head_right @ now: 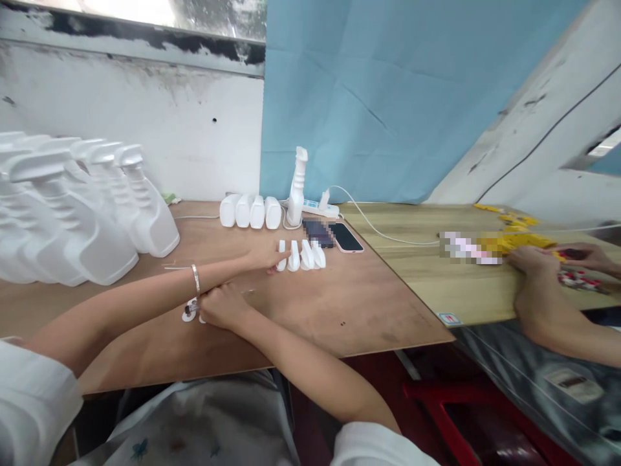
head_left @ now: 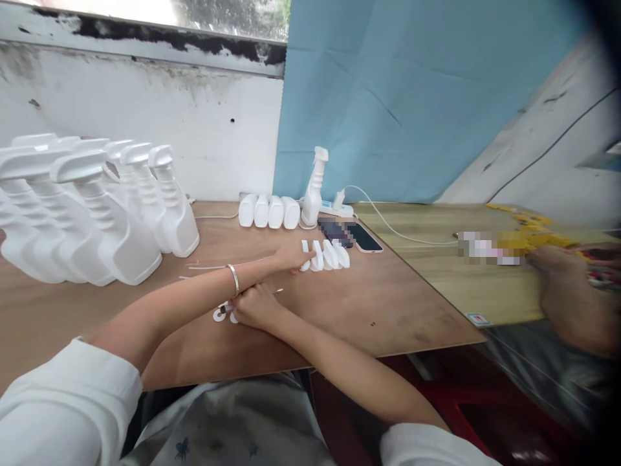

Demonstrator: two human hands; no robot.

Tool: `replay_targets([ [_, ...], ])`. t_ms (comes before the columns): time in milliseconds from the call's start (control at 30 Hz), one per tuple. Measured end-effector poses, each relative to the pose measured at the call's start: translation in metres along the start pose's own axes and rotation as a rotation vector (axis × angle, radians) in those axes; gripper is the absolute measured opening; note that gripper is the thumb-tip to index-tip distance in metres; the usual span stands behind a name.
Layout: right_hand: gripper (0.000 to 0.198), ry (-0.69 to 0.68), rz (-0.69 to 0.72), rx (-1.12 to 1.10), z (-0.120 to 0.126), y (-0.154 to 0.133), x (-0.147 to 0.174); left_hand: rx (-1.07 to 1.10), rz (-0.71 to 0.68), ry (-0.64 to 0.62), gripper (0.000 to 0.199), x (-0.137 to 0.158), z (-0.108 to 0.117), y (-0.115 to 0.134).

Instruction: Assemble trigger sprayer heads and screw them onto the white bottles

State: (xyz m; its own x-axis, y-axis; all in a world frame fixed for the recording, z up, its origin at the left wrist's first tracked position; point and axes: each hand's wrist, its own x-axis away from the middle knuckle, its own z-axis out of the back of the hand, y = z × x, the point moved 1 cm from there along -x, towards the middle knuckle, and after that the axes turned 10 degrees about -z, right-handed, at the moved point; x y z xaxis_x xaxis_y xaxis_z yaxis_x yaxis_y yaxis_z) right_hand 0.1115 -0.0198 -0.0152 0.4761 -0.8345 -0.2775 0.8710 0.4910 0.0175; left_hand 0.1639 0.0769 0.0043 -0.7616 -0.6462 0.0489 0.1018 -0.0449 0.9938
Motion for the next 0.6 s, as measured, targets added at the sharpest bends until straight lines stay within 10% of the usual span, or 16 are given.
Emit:
replay_targets([
  [200,0.020,-0.061,-0.133,-0.043,0.010,-0.005,-0.001,-0.700,-0.207,0.133,0.032,0.019,0.008,0.017],
  [600,0.016,-0.014,-0.114,-0.034,0.016,-0.009,0.001,-0.985,-0.188,0.562,0.011,0.114,0.133,0.006],
])
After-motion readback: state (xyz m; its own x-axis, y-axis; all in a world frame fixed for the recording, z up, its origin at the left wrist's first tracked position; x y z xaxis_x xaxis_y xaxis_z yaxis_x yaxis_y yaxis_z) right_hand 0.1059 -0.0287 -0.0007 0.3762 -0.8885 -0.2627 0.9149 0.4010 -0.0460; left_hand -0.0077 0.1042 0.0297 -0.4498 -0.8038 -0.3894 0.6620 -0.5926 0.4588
